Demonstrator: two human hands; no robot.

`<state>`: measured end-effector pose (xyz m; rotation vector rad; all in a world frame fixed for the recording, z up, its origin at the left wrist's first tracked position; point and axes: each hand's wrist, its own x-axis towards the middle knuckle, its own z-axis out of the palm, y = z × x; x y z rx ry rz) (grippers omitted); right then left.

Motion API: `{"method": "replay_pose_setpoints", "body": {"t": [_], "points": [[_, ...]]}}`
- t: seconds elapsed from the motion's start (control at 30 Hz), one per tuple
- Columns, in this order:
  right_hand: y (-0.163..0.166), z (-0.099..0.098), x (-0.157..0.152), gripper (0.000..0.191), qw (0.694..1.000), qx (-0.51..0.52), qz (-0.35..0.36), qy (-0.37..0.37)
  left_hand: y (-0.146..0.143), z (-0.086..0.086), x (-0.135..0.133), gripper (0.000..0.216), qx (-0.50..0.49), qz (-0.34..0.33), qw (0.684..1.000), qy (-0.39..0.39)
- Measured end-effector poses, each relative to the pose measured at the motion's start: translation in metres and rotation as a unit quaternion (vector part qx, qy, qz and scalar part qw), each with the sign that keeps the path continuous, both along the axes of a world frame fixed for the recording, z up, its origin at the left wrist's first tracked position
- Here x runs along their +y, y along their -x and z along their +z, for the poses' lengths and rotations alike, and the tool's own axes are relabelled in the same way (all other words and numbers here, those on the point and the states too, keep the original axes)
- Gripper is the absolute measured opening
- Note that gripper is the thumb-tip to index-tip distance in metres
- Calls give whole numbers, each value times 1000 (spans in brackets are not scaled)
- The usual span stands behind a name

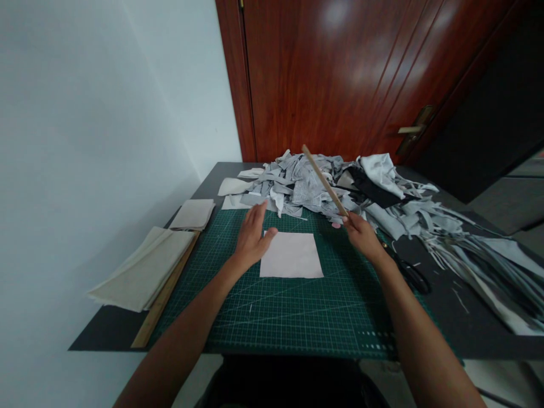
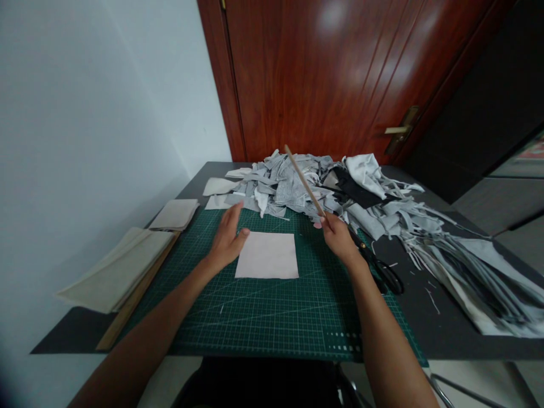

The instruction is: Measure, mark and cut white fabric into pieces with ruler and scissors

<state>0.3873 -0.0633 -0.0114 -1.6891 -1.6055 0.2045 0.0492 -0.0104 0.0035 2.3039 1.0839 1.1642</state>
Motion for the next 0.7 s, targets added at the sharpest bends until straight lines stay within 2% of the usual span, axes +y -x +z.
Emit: {"method": "replay_pose_setpoints", "body": {"t": [0.07,0.13,0.2,0.23,0.3,0.33,0.4,0.47,0.53,0.6,0.7], "points": [[9,8,-7,45,993,23,117,7,4,8,5,90,-144,94,985,16],[19,16,-14,45,979,38,197,39,9,16,11,93,-281,137,942,123],[26,22,-19,44,970,43,225,80,16,23,18,87,-369,125,880,273],[28,24,-21,44,967,47,231,96,19,25,21,82,-383,111,856,330],[31,26,-24,45,961,55,242,119,26,27,25,70,-369,91,839,389],[32,26,-24,45,959,60,247,128,28,27,26,63,-347,92,848,390],[33,25,-24,45,953,66,257,144,32,25,27,52,-284,132,887,340],[33,23,-22,46,949,66,265,157,36,22,26,41,-180,205,938,214],[32,21,-21,45,946,64,270,165,40,19,25,30,-45,229,970,73],[30,20,-20,42,943,67,276,175,44,17,24,27,62,165,984,12],[26,20,-22,37,933,74,292,197,45,14,22,24,129,-10,989,73]]}}
